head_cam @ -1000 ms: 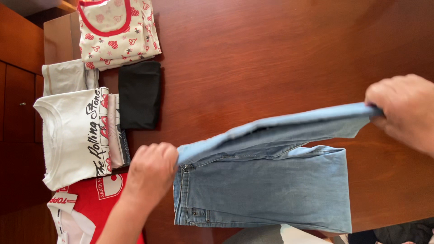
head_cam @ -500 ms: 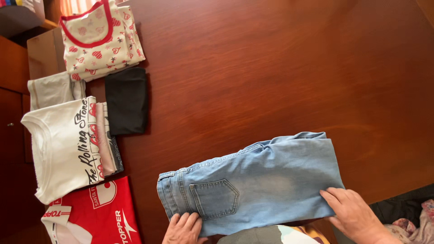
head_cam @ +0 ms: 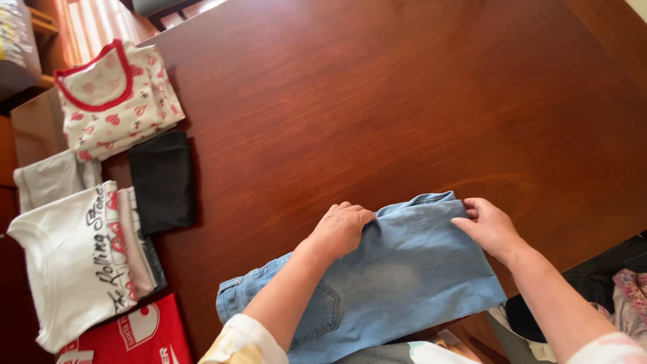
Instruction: The person folds a pair of jeans by smoothing the fabric, folding them in half lengthwise, and then folding them multiple times into a square.
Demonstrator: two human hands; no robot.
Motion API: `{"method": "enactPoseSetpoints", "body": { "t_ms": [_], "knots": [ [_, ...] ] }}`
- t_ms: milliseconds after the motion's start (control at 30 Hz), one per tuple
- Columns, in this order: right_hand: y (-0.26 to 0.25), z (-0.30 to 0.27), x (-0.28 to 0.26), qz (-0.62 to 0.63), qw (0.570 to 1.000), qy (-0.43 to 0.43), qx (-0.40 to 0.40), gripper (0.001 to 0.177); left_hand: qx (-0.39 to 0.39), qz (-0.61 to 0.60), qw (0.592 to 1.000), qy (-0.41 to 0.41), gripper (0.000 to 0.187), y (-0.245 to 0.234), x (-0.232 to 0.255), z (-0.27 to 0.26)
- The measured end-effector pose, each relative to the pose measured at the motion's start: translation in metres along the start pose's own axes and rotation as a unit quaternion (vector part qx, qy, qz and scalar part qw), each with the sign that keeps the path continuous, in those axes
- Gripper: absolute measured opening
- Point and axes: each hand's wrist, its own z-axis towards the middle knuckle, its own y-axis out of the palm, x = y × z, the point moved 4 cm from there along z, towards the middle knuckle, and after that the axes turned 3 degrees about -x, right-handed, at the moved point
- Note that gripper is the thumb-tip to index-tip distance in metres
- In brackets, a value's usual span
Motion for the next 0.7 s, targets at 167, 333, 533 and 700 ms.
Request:
{"method": "enactPoseSetpoints", "body": {
  "t_ms": [167,333,533,700],
  "knots": [
    [0.005,0.039,0.028,0.095,0.993,-0.037,0.053,0.035,-0.115,-0.02,0.993,-0.034,0.028,0.003,-0.006,0.027],
    [-0.009,0.001,-0.017,0.281,0.954,-0.094,-0.042,0.017,-0.198,0.004,0.978,-0.061,0.032,-0.009,0.004,0.03],
    [0.02,0.041,0.003,0.261,0.957,-0.125,0.0,0.017,-0.222,0.026,0.971,-0.085,0.025,0.014,-0.019,0.043],
    [0.024,0.052,0.017,0.156,0.983,-0.09,0.044,0.014,-0.207,-0.058,0.957,-0.194,0.031,-0.018,-0.035,0.045]
  ]
}}
